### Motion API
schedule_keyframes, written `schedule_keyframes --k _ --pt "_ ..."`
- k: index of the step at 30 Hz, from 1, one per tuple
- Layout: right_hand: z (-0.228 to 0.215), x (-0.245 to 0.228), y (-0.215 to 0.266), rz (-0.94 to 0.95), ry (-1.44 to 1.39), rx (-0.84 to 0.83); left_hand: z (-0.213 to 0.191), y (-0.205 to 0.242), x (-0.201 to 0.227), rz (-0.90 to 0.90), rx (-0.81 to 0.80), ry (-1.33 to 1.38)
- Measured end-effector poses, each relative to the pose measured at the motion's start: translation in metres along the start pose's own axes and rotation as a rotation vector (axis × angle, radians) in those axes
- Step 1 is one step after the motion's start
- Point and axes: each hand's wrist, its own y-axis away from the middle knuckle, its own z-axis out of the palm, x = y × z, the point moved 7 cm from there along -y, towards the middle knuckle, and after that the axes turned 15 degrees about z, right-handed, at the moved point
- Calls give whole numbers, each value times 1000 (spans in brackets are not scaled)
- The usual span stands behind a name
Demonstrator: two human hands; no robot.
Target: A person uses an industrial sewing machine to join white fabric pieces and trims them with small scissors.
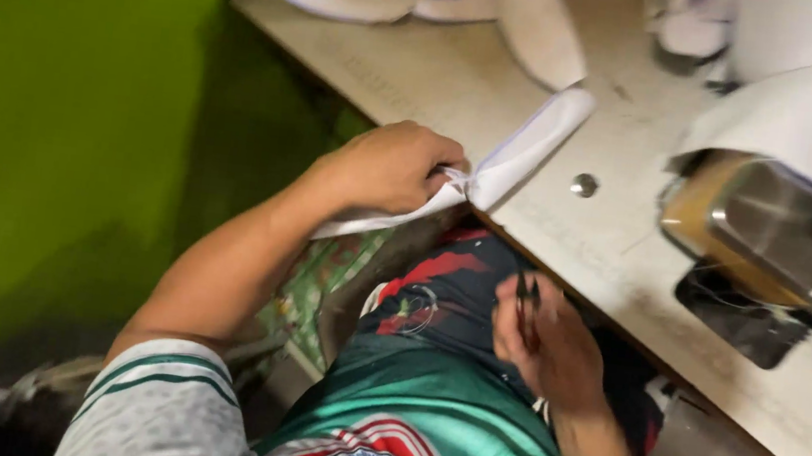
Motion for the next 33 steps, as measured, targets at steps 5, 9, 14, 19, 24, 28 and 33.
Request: schedule_keyframes --k 5,9,14,19,24,28,33 --pt "37 1 -53 -5 81 -234 -12 57 8 -180 190 -26" --pt "60 5 -79 44 125 -240 -12 78 0 -248 279 -28" --pt "72 8 -98 104 69 -267 -18 84 3 -235 299 -52" --pt "81 3 -97 137 -4 -304 -10 86 2 -196 328 -103" --pt "82 11 -94 188 -62 -265 -12 87 6 -154 364 -116" --pt "84 7 -94 180 -38 -243 -7 87 10 -146 344 -152" --pt "81 2 -92 176 -76 -265 -3 88 10 -139 338 -197"
